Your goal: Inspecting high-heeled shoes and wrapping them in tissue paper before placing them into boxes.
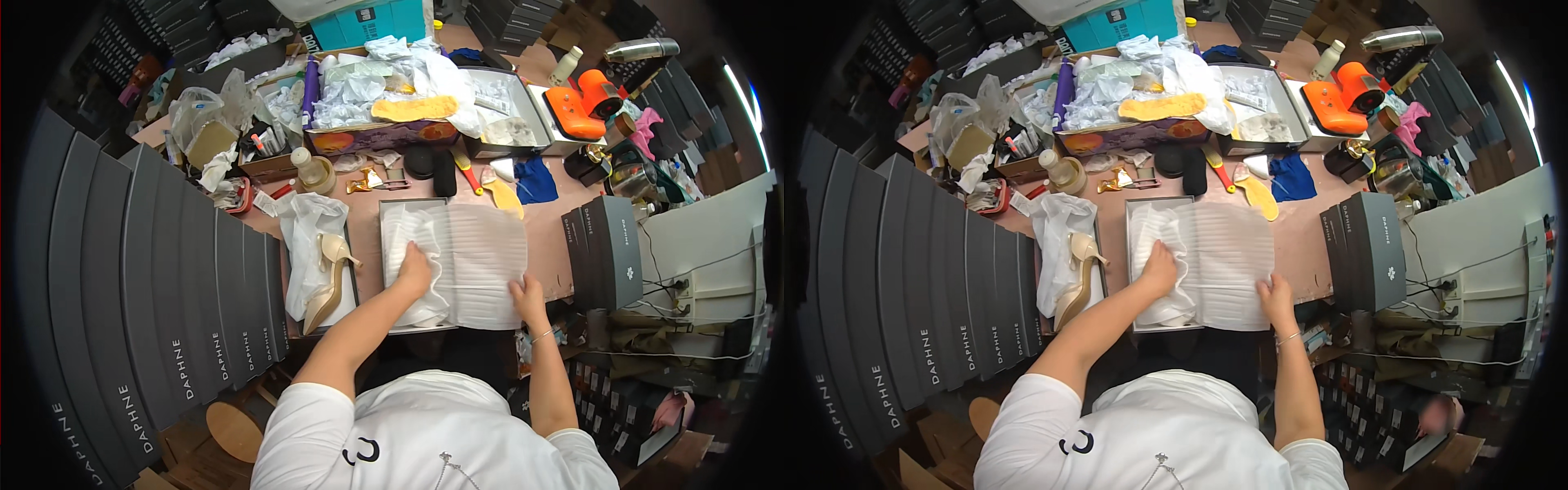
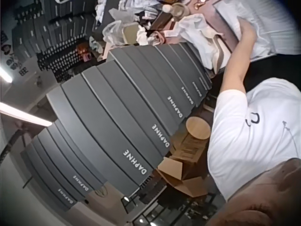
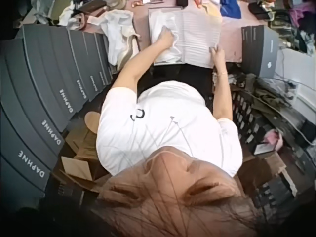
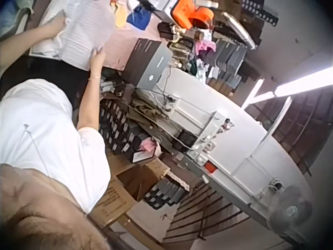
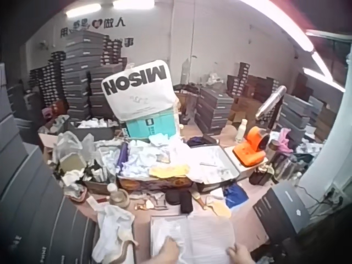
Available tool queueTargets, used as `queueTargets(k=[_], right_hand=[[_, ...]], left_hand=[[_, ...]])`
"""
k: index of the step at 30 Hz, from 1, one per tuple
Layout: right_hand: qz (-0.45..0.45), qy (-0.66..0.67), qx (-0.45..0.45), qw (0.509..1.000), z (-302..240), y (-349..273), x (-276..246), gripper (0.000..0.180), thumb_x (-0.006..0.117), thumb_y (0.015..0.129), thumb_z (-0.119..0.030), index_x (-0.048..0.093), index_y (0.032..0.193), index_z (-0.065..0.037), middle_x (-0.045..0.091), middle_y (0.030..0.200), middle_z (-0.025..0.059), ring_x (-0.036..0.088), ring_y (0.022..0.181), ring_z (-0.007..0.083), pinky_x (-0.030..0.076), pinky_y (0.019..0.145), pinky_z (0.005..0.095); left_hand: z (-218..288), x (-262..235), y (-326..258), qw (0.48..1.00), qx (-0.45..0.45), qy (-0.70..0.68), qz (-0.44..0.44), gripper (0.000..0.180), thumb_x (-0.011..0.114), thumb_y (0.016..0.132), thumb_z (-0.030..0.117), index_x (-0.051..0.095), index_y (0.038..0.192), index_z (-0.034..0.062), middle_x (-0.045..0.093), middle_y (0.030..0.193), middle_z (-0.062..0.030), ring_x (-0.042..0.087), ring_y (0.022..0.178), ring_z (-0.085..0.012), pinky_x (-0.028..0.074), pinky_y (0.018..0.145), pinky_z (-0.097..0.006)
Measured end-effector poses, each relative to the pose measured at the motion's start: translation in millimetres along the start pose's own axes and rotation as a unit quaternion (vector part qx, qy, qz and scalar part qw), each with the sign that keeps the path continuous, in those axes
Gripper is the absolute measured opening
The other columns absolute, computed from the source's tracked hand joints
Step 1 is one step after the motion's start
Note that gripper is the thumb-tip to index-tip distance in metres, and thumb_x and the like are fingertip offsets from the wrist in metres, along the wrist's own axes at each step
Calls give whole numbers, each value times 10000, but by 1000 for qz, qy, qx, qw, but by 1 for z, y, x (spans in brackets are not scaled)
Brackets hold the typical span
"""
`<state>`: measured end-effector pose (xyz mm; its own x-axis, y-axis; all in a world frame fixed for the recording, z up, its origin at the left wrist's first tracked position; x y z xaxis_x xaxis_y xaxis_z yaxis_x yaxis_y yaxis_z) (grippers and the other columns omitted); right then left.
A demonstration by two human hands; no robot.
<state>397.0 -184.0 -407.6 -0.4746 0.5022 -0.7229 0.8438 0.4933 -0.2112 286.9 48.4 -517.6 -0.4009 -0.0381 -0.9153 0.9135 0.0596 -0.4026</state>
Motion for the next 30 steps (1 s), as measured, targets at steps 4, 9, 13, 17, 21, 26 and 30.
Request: queueTargets(k=[4,9,13,17,21,26,30], right_hand=[[270,-111,-238,926,-101,-29,-28,370,583,840,-14,523,1202,40,610,1062,198,611,951,328,470,853,379],[-18,203,-206,957,-159,-52,-1,292,591,849,12,566,1139,30,638,1008,141,632,910,215,493,799,291],[-271,243,-175,915,-177,-59,89,377,629,872,-102,542,1229,-20,623,1094,131,631,916,190,512,772,290],[-301,366,-111,873,-182,-27,117,589,640,884,-215,373,1389,-73,509,1289,103,575,1068,227,522,819,336],[-548,495,77,670,-192,-10,112,762,662,858,-374,255,1450,-121,415,1379,96,535,1137,243,552,809,388],[-651,355,11,671,-167,-35,88,678,740,784,-330,466,1308,0,606,1108,73,567,1029,167,530,780,298],[-474,441,-2,762,-120,-22,88,686,774,738,-243,454,1296,-6,570,1146,70,537,1009,143,446,857,273]], left_hand=[[-23,-23,-17,972,20,-188,138,472,653,737,186,553,1166,17,520,1199,-195,428,1218,-354,253,1052,-558],[-95,-43,-166,859,-226,-281,362,650,765,683,215,457,1202,-26,461,1211,-224,422,1171,-386,355,966,-476],[-122,45,-211,871,-304,-343,176,519,759,708,195,536,1135,1,622,942,-184,583,931,-387,419,918,-464],[-108,-6,-238,829,-208,-439,277,409,738,728,167,594,1095,59,643,928,-154,591,942,-333,351,1020,-489],[-74,-70,-263,859,-19,-470,200,357,724,730,145,617,1063,69,620,876,-103,581,894,-294,306,1071,-471],[-63,-108,-246,923,103,-310,202,370,675,704,36,610,1066,76,582,960,-70,539,1044,-259,314,1071,-489],[-76,-122,-209,903,114,-353,218,261,643,733,31,599,988,60,562,1025,-96,436,1208,-295,289,1097,-484]])
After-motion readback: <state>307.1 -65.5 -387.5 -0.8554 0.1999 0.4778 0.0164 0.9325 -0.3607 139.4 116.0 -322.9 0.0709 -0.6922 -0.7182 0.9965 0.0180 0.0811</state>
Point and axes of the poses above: each hand's wrist, its own y-axis towards the middle knuckle, its own x-axis out of the palm, z = x × y, the point moved 4 cm from there along y, towards the middle knuckle
